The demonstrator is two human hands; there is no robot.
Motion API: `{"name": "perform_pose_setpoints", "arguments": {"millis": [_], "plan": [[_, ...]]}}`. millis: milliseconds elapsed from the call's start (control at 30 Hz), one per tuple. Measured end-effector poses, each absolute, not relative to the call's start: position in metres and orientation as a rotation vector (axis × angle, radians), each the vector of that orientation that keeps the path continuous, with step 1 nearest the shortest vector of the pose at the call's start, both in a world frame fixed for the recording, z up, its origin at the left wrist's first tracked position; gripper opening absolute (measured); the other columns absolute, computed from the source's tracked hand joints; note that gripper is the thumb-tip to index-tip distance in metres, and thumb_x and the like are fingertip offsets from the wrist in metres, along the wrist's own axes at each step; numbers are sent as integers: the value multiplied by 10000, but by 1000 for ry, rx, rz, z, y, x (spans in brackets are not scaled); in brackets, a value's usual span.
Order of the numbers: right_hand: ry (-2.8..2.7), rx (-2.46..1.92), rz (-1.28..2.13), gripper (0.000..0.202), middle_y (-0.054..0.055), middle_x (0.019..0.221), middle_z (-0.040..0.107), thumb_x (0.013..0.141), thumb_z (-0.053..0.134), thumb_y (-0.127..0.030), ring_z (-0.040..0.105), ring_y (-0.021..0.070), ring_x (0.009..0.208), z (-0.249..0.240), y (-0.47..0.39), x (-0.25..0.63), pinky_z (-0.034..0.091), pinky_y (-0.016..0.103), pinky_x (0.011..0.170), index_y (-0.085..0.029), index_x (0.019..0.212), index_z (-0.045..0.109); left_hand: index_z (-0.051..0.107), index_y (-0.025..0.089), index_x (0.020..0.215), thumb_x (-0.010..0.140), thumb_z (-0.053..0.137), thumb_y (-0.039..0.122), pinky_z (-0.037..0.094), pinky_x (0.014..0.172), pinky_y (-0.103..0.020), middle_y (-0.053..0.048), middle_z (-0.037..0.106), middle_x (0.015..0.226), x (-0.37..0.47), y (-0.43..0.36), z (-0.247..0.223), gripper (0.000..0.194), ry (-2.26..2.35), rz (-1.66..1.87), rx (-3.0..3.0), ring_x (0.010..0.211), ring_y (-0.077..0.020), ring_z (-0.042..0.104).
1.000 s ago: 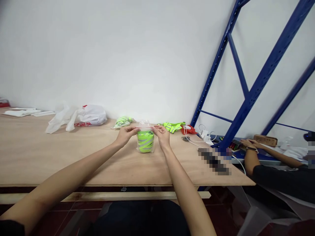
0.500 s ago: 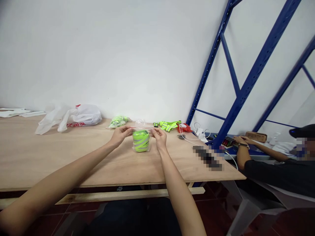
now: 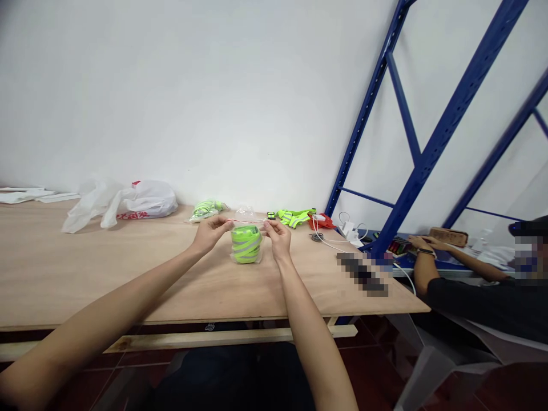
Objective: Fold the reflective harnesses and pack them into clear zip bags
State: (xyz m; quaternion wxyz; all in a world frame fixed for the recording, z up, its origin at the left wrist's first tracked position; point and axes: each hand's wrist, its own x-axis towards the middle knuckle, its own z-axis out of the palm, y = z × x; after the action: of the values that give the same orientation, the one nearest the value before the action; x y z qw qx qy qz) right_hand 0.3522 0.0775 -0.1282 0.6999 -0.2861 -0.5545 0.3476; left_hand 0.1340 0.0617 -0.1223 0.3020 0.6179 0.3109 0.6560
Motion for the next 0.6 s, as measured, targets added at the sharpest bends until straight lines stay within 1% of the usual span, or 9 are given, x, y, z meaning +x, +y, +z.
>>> {"name": "perform_pose_setpoints", "arguments": {"millis": [167, 267, 367, 433, 500, 600], "plan": [[-1317, -657, 681, 286, 17, 692, 719, 709, 808, -471, 675, 180, 659, -119, 59, 355, 563, 317, 646, -203, 738, 713, 705, 167, 798, 742, 771, 527, 535, 768, -331, -60, 724, 820, 139, 51, -119, 370, 769, 1677, 1740, 808, -215, 666], [-1384, -682, 620, 271, 34, 723, 730, 730, 804, -464, 684, 200, 696, -119, 36, 362, 570, 339, 688, -205, 767, 730, 704, 168, 793, 762, 761, 519, 544, 763, -336, -71, 728, 823, 143, 43, -115, 357, 732, 1631, 1807, 801, -219, 670], [-1433, -724, 569, 253, 49, 788, 751, 726, 817, -440, 696, 218, 738, -123, 11, 374, 576, 348, 712, -208, 798, 744, 703, 169, 815, 826, 713, 493, 547, 766, -333, -76, 725, 822, 149, 33, -112, 324, 689, 1616, 1955, 800, -212, 670], [-1509, -763, 463, 215, 54, 822, 761, 763, 793, -419, 703, 224, 765, -127, -3, 384, 577, 343, 718, -213, 807, 750, 701, 167, 827, 879, 660, 461, 541, 761, -324, -77, 717, 815, 153, 26, -111, 301, 664, 1636, 2100, 784, -200, 663], [-1606, -797, 316, 175, 56, 838, 765, 829, 735, -396, 709, 228, 792, -131, -16, 393, 578, 337, 725, -221, 815, 750, 705, 169, 859, 903, 638, 424, 534, 762, -321, -81, 718, 832, 156, 20, -111, 268, 633, 1634, 2251, 784, -197, 659], [-1695, -829, 144, 148, 53, 827, 764, 882, 677, -350, 708, 221, 769, -135, -30, 404, 578, 332, 718, -229, 827, 741, 711, 180, 908, 923, 623, 384, 529, 800, -337, -90, 730, 872, 160, 13, -113, 222, 529, 1508, 2462, 831, -209, 665]]}}
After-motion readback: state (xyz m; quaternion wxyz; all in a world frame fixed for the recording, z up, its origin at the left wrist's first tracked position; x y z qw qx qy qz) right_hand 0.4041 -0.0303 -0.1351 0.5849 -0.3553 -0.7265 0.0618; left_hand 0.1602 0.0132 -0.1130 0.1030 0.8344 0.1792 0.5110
